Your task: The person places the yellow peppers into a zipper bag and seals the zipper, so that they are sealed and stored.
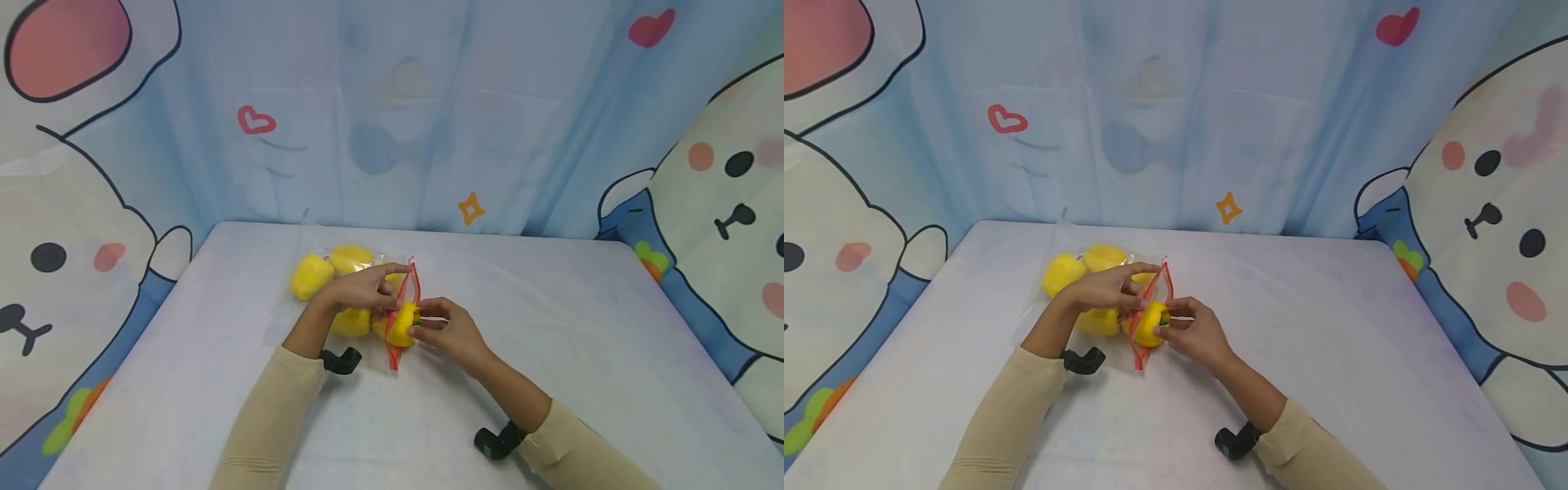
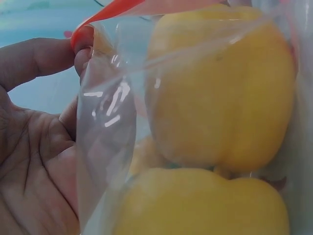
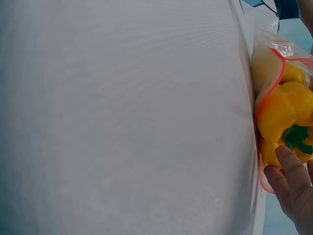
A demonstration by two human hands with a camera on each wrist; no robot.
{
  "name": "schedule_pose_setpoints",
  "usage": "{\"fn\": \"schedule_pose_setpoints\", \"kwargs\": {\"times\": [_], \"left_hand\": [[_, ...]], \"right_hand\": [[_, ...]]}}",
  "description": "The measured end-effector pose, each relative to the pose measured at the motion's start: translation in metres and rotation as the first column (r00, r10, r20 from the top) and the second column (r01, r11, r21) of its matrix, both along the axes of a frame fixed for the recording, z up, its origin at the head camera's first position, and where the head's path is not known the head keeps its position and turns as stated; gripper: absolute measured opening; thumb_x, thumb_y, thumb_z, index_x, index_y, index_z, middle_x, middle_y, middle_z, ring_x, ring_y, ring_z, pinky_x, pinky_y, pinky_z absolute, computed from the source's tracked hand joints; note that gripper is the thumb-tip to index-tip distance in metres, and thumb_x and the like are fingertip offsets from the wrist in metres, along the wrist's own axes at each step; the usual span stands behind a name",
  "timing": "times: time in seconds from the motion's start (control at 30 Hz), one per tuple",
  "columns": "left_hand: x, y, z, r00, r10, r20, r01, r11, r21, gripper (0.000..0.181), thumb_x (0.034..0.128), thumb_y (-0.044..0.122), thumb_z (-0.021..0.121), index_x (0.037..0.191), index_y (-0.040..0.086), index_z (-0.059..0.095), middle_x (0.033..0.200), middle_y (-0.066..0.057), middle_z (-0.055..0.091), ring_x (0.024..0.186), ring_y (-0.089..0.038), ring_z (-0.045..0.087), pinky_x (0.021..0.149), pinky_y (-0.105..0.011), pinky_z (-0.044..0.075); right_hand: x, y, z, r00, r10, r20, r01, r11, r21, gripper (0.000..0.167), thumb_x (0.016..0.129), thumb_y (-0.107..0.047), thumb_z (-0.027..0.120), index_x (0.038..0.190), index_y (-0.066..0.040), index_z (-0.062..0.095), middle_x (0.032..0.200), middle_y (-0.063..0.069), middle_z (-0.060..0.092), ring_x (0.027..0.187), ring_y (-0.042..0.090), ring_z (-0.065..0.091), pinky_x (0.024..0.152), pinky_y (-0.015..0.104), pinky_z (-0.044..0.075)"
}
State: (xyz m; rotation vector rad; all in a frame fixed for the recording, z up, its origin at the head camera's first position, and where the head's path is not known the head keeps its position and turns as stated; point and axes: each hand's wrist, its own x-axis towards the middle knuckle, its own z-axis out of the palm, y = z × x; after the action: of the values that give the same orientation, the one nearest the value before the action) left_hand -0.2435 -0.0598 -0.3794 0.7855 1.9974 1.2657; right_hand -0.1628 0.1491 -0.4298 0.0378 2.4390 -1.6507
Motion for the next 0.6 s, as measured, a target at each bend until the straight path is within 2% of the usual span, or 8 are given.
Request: {"fn": "schedule_pose_setpoints", "kwargs": {"times": [0.23, 0.6], "left_hand": [[0.001, 0.0, -0.001, 1.0, -0.008, -0.03, 0.008, 1.0, -0.001, 0.073, 0.0916, 0.008, 0.061, 0.155, 0.012, 0.026, 0.068, -0.004, 0.058, 0.061, -0.023, 0.053, 0.063, -0.03, 0.051], [0.002, 0.0, 0.002, 0.998, -0.009, -0.057, 0.008, 1.0, -0.02, 0.071, 0.0911, 0.009, 0.059, 0.154, 0.016, 0.028, 0.065, -0.002, 0.054, 0.062, -0.023, 0.054, 0.065, -0.029, 0.052]], "right_hand": [[-0.002, -0.005, 0.0, 1.0, -0.009, 0.005, 0.009, 1.0, -0.019, 0.056, 0.082, -0.024, 0.08, 0.131, -0.012, 0.056, 0.135, 0.011, 0.058, 0.119, 0.029, 0.063, 0.091, 0.037, 0.055], [-0.004, -0.012, -0.001, 1.0, -0.014, -0.011, 0.014, 1.0, -0.025, 0.055, 0.081, -0.023, 0.081, 0.13, -0.011, 0.058, 0.134, 0.012, 0.059, 0.12, 0.031, 0.063, 0.093, 0.038, 0.055]]}}
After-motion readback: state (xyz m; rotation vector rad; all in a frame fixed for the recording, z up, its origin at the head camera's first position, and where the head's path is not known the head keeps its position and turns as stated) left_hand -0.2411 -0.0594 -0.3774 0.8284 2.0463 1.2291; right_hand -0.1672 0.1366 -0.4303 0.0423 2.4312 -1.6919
